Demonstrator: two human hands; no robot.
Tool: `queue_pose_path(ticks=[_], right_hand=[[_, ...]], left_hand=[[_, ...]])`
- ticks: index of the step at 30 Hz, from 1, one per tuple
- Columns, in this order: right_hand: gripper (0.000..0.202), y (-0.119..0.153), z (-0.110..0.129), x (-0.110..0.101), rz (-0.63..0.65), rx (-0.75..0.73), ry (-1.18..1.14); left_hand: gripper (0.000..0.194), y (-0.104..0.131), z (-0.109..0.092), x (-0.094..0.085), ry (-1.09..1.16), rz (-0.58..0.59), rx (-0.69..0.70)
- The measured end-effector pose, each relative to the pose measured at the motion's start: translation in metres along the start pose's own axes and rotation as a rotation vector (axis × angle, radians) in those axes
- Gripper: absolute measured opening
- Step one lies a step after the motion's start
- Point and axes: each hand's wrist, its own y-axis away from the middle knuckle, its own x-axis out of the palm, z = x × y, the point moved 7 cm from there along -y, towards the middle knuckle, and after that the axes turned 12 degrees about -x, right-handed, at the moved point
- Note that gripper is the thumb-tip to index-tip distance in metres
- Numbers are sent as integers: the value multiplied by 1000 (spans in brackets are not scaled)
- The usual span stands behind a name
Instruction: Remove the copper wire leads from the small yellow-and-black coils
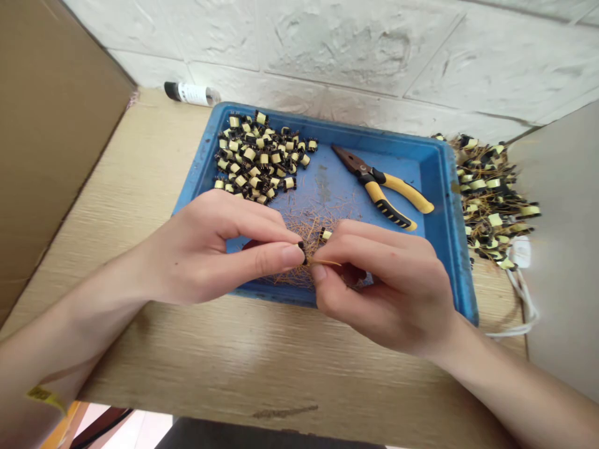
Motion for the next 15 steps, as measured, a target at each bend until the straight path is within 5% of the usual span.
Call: queue_pose_path(ticks=[15], right_hand=[[21, -3, 0, -12, -69, 46, 30]], left_hand=[[24, 1, -1, -15, 24, -133, -3]])
